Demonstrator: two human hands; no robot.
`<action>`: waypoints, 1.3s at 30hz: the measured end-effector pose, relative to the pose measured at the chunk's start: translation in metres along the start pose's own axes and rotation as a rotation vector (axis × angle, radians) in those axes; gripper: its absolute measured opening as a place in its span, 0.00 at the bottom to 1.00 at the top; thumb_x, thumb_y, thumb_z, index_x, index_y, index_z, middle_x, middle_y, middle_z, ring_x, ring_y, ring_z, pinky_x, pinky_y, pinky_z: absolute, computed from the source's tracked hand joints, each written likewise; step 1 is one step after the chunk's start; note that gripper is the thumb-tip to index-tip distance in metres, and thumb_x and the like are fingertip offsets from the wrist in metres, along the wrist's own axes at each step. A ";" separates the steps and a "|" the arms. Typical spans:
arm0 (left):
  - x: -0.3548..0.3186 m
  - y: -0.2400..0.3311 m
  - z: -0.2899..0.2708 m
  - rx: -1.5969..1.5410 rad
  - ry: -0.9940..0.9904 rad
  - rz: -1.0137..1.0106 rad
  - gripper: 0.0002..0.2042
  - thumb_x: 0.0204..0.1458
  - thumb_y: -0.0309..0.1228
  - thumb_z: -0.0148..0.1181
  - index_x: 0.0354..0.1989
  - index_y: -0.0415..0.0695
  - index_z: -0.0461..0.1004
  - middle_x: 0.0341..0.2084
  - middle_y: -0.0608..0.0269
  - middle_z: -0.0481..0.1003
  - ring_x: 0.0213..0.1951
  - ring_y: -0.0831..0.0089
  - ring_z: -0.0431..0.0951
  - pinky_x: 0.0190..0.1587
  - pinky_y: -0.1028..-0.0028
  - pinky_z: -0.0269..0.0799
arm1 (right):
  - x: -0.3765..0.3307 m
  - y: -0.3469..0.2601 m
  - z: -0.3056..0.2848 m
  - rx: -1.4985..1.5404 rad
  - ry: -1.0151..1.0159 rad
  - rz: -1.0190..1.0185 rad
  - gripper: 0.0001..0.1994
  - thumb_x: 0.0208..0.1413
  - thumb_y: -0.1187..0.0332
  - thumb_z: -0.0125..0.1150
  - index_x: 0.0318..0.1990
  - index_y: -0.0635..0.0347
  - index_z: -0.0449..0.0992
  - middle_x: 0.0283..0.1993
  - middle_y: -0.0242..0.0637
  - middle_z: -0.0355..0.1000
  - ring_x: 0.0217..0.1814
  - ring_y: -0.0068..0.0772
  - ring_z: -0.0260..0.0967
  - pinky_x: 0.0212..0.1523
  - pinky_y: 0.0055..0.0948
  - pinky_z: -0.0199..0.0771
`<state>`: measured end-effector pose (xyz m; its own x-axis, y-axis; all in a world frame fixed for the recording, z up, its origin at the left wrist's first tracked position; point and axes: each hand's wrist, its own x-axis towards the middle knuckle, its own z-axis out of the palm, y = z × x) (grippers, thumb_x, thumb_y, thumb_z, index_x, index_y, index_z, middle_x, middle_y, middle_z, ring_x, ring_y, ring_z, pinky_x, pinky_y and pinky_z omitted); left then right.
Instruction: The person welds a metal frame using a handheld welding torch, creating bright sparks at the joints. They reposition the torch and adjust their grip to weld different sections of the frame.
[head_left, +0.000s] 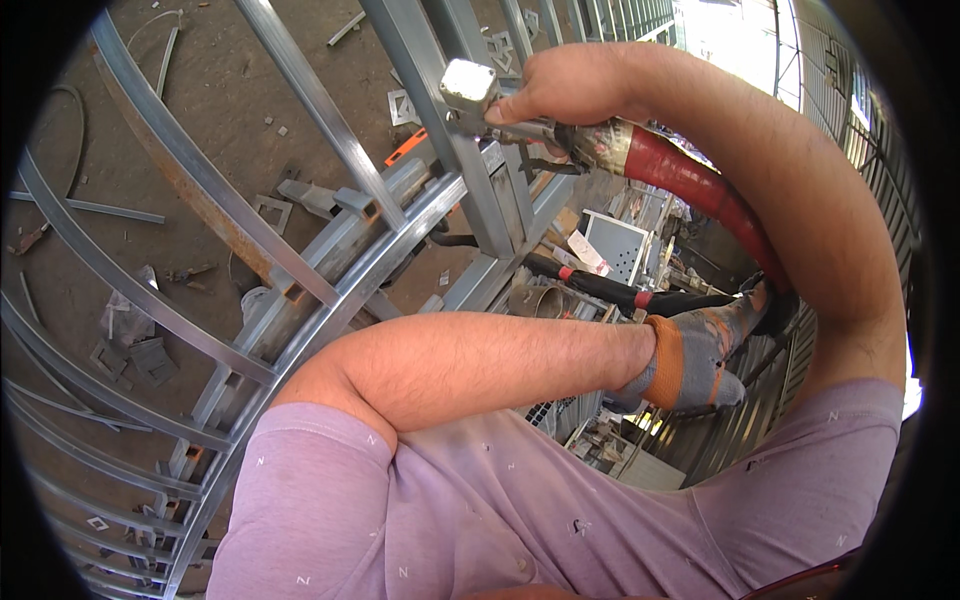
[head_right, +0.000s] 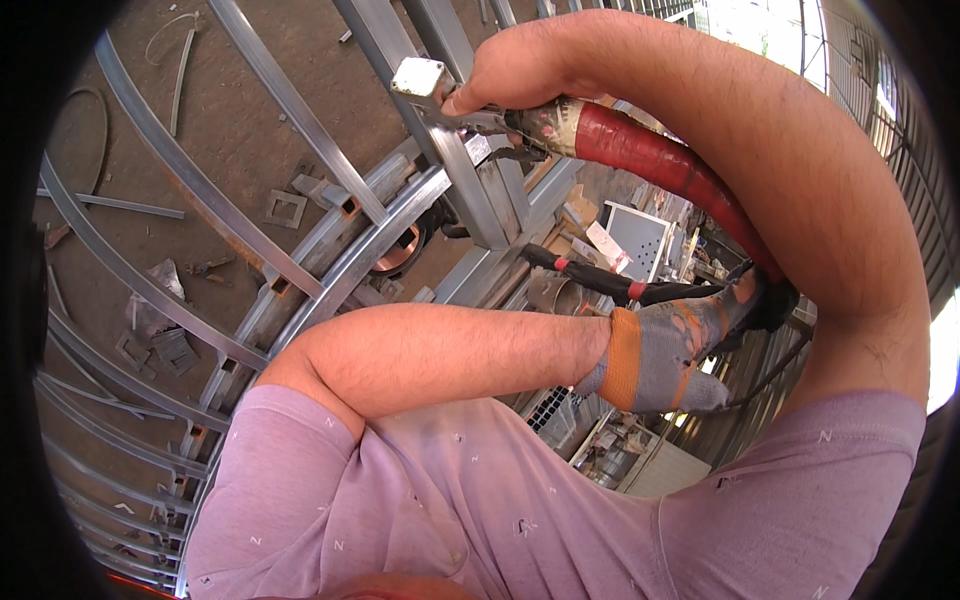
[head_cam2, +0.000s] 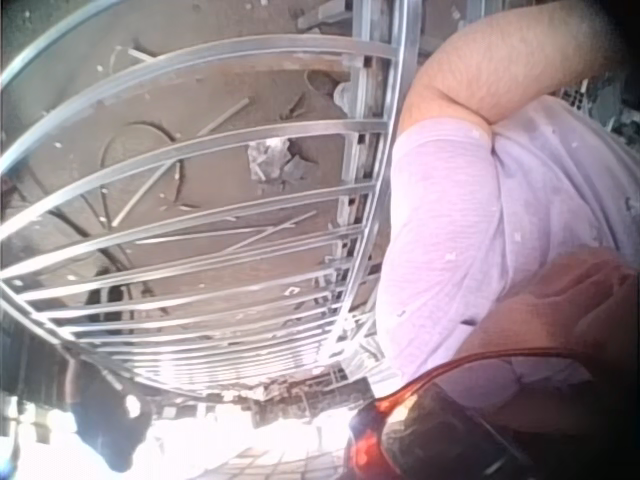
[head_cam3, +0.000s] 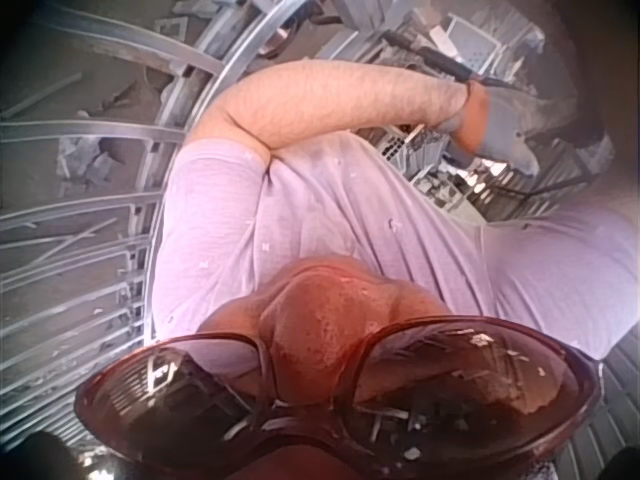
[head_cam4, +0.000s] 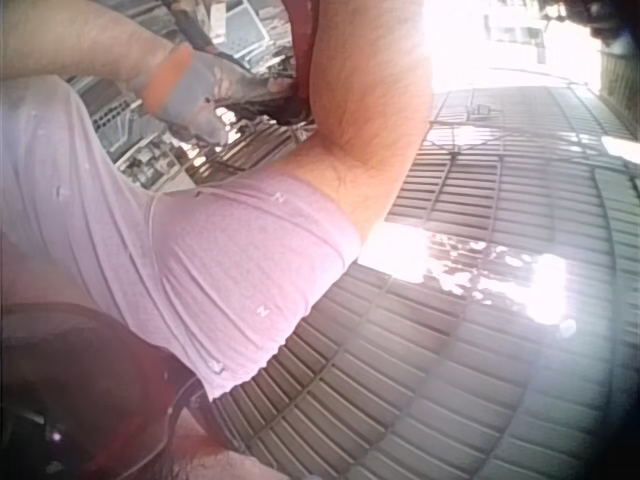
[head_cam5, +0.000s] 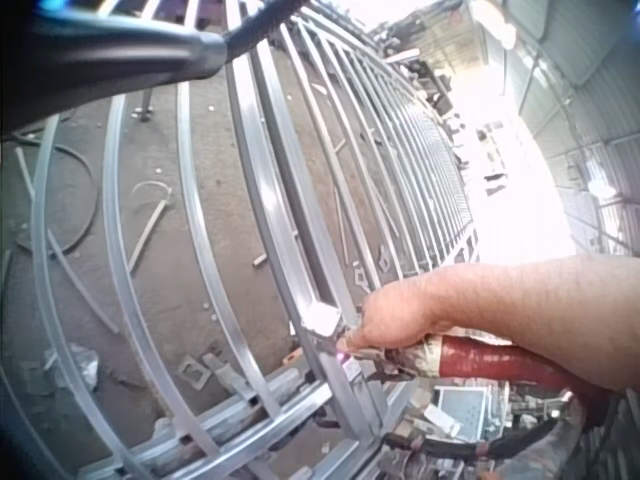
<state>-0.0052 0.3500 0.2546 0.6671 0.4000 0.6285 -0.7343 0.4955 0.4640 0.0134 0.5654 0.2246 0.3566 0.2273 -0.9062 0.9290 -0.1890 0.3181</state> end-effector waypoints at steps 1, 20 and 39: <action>0.000 0.000 0.000 0.026 0.022 0.028 0.57 0.62 0.45 0.67 0.89 0.33 0.34 0.85 0.30 0.54 0.85 0.49 0.60 0.84 0.64 0.58 | 0.000 0.001 0.000 0.003 -0.006 -0.004 0.32 0.79 0.45 0.60 0.50 0.75 0.88 0.35 0.48 0.87 0.32 0.38 0.89 0.40 0.41 0.90; -0.002 0.018 -0.009 0.041 -0.011 -0.076 0.56 0.61 0.46 0.66 0.89 0.33 0.37 0.73 0.28 0.70 0.71 0.45 0.76 0.73 0.63 0.72 | -0.004 -0.008 -0.004 -0.092 0.018 0.029 0.29 0.74 0.47 0.68 0.56 0.71 0.88 0.44 0.47 0.87 0.39 0.40 0.86 0.48 0.47 0.87; -0.001 0.036 -0.008 0.098 -0.083 -0.187 0.52 0.62 0.50 0.67 0.86 0.33 0.47 0.39 0.41 0.84 0.42 0.50 0.86 0.49 0.58 0.83 | -0.007 -0.001 0.002 -0.122 0.010 -0.050 0.34 0.77 0.43 0.63 0.54 0.79 0.87 0.40 0.51 0.86 0.35 0.42 0.86 0.41 0.44 0.84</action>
<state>-0.0316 0.3733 0.2656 0.7832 0.2417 0.5728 -0.6101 0.4760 0.6334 0.0101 0.5616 0.2301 0.3102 0.2429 -0.9191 0.9505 -0.0594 0.3051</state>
